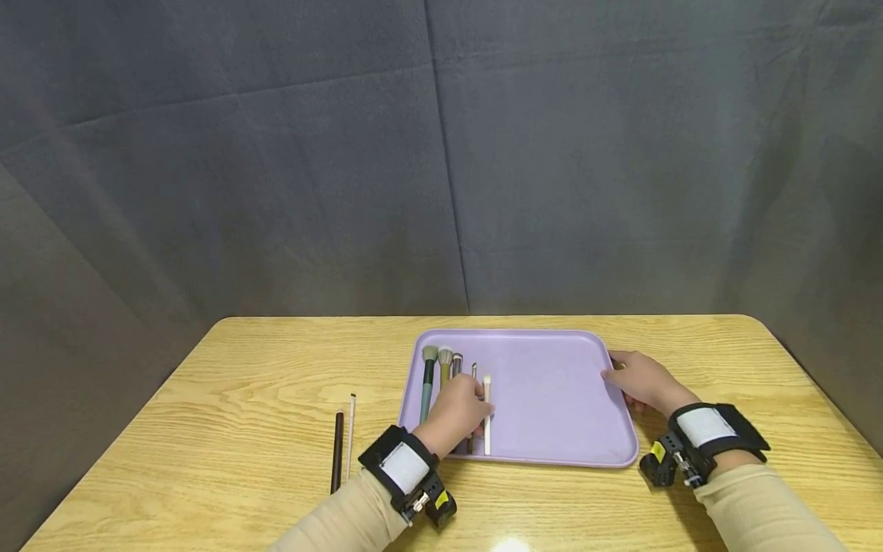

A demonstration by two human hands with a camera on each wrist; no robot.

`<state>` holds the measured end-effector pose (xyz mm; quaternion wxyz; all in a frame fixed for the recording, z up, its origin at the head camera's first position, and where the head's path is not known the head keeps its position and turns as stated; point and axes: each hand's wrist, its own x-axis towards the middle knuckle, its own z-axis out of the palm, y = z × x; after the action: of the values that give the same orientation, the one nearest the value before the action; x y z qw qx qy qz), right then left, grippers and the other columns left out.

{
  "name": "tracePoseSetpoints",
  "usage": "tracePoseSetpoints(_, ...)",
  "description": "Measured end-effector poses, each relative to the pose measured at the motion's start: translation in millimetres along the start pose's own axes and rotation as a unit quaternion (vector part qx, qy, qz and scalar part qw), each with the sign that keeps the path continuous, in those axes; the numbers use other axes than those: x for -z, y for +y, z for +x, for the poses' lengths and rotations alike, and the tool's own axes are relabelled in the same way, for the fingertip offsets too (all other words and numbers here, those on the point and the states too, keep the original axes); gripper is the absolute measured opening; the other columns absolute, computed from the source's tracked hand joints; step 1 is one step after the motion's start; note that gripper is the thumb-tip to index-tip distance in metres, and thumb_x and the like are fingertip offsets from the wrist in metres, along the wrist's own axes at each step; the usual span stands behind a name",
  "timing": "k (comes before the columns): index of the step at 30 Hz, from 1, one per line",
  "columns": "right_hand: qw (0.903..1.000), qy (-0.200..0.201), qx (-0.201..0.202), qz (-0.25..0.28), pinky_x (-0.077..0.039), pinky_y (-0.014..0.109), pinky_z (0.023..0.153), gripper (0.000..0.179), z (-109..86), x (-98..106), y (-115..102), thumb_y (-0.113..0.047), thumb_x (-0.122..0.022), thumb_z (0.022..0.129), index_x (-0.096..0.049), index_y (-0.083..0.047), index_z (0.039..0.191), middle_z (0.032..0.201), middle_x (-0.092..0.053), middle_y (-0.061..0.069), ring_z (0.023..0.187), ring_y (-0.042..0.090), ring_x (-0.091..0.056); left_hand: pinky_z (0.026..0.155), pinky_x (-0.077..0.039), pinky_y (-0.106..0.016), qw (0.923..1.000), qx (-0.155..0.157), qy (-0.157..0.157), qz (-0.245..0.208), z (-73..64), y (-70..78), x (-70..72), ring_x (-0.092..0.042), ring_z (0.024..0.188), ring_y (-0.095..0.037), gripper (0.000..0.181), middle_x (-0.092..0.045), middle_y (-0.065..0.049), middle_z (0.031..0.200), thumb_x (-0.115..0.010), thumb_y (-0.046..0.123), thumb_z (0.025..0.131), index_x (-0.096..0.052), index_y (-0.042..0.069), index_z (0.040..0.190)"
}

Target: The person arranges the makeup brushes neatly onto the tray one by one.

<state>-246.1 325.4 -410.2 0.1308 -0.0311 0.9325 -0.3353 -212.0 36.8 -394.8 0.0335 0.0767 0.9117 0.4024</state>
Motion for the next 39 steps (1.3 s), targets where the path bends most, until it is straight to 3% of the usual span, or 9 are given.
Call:
tracePoseSetpoints(3, 1.0000, 0.001, 0.001, -0.001, -0.036, 0.026, 0.045, 0.062, 0.0, -0.6, -0.5, -0.019, -0.050, 0.099, -0.025, 0.019, 0.141, 0.057, -0.043, 0.001, 0.045, 0.014, -0.041, 0.038, -0.042, -0.021, 0.9995, -0.006, 0.001, 0.030, 1.4, 1.5, -0.2, -0.050, 0.039, -0.010, 0.023, -0.052, -0.002, 0.048, -0.069, -0.003, 0.083, -0.057, 0.001, 0.064)
tracePoseSetpoints(9, 1.0000, -0.001, -0.001, 0.000, -0.036, 0.026, 0.045, 0.062, -0.3, -1.5, -1.0, -0.019, -0.050, 0.099, -0.024, 0.019, 0.141, 0.057, -0.043, 0.001, 0.045, 0.014, -0.041, 0.046, -0.045, -0.024, 0.9949, -0.017, 0.008, 0.099, 1.5, 4.1, 0.1, -0.054, 0.052, -0.014, 0.008, -0.059, -0.007, 0.064, -0.072, -0.002, 0.079, -0.064, -0.003, 0.077)
tracePoseSetpoints(16, 1.0000, -0.001, -0.003, -0.001, -0.036, 0.026, 0.045, 0.062, 0.2, -0.5, -1.1, -0.019, -0.051, 0.099, -0.025, 0.018, 0.142, 0.057, -0.044, 0.002, 0.045, 0.014, -0.042, 0.049, -0.046, -0.026, 0.9856, -0.048, 0.019, 0.161, 1.6, 4.2, -1.1, -0.056, 0.054, -0.015, 0.007, -0.063, -0.008, 0.065, -0.071, 0.001, 0.077, -0.065, 0.000, 0.073)
tracePoseSetpoints(20, 1.0000, -0.001, 0.001, -0.001, -0.036, 0.026, 0.045, 0.063, -0.5, -0.3, -0.7, -0.020, -0.051, 0.099, -0.024, 0.018, 0.142, 0.057, -0.043, 0.002, 0.045, 0.014, -0.042, 0.048, -0.046, -0.026, 0.9858, -0.050, 0.020, 0.159, 1.2, 2.5, -2.1, -0.056, 0.054, -0.015, 0.008, -0.063, -0.008, 0.065, -0.071, 0.001, 0.078, -0.065, 0.001, 0.073)
tracePoseSetpoints(27, 1.0000, -0.001, 0.000, 0.000, -0.036, 0.026, 0.045, 0.063, -0.2, -1.3, -2.5, -0.019, -0.051, 0.099, -0.025, 0.019, 0.141, 0.056, -0.044, 0.001, 0.044, 0.014, -0.041, 0.041, -0.042, -0.024, 0.9934, -0.012, 0.005, 0.114, -2.4, -0.6, 1.9, -0.053, 0.051, -0.013, 0.008, -0.057, -0.006, 0.064, -0.070, 0.002, 0.084, -0.064, -0.002, 0.079)
tracePoseSetpoints(39, 1.0000, 0.002, 0.002, -0.003, -0.037, 0.027, 0.045, 0.063, -1.1, -0.8, -1.8, -0.021, -0.050, 0.099, -0.025, 0.019, 0.141, 0.057, -0.043, 0.002, 0.044, 0.014, -0.041, 0.038, -0.039, -0.023, 0.9971, -0.024, 0.028, 0.066, -19.7, -15.0, 25.5, -0.051, 0.045, -0.012, 0.012, -0.057, -0.008, 0.061, -0.069, 0.002, 0.085, -0.063, -0.004, 0.077)
